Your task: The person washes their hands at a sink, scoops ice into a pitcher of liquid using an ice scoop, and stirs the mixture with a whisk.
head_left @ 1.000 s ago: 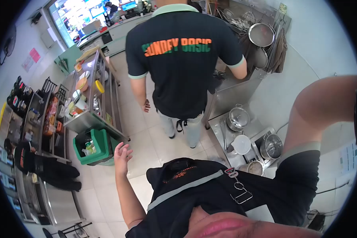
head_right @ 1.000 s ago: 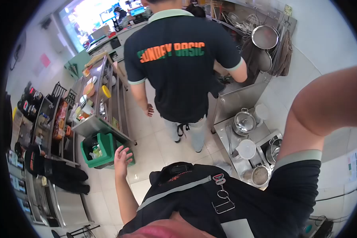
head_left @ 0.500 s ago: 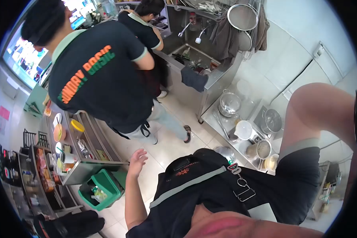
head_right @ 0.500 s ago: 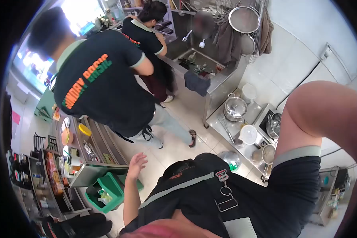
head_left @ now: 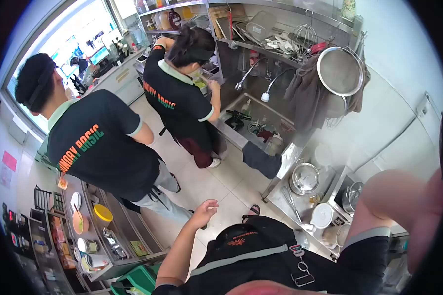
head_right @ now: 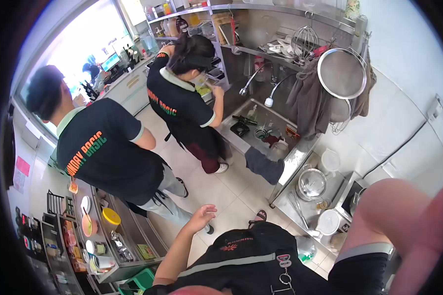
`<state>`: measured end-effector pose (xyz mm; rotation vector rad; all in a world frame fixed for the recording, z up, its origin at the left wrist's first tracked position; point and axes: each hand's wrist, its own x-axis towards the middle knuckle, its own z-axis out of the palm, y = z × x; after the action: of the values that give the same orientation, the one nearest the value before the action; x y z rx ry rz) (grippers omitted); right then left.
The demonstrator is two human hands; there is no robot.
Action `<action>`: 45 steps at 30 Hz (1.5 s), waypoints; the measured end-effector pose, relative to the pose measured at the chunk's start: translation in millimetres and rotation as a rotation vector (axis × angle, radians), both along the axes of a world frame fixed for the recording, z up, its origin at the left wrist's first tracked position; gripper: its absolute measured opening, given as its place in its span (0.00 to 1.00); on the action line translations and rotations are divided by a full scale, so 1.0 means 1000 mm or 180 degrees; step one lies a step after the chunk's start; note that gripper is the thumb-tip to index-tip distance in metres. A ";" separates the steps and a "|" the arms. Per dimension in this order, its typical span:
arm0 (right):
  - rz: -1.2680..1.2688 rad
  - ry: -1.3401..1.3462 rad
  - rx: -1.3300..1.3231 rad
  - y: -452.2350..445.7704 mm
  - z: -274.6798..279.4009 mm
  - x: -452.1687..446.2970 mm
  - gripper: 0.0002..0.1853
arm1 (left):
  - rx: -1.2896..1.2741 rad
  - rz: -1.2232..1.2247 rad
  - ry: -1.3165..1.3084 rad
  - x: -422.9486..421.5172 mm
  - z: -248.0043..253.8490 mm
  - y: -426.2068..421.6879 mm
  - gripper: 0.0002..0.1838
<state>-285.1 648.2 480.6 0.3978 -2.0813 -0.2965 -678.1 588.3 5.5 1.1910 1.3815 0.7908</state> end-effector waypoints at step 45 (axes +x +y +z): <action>-0.0505 0.3306 -0.9060 0.582 -0.675 -0.176 0.30 | -0.1868 0.0602 -0.1414 0.180 -0.158 0.663 0.29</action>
<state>-460.9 1230.5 -194.4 -1.2954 -0.0101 1.7493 -498.0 1251.4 -152.7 0.4028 1.2357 0.6611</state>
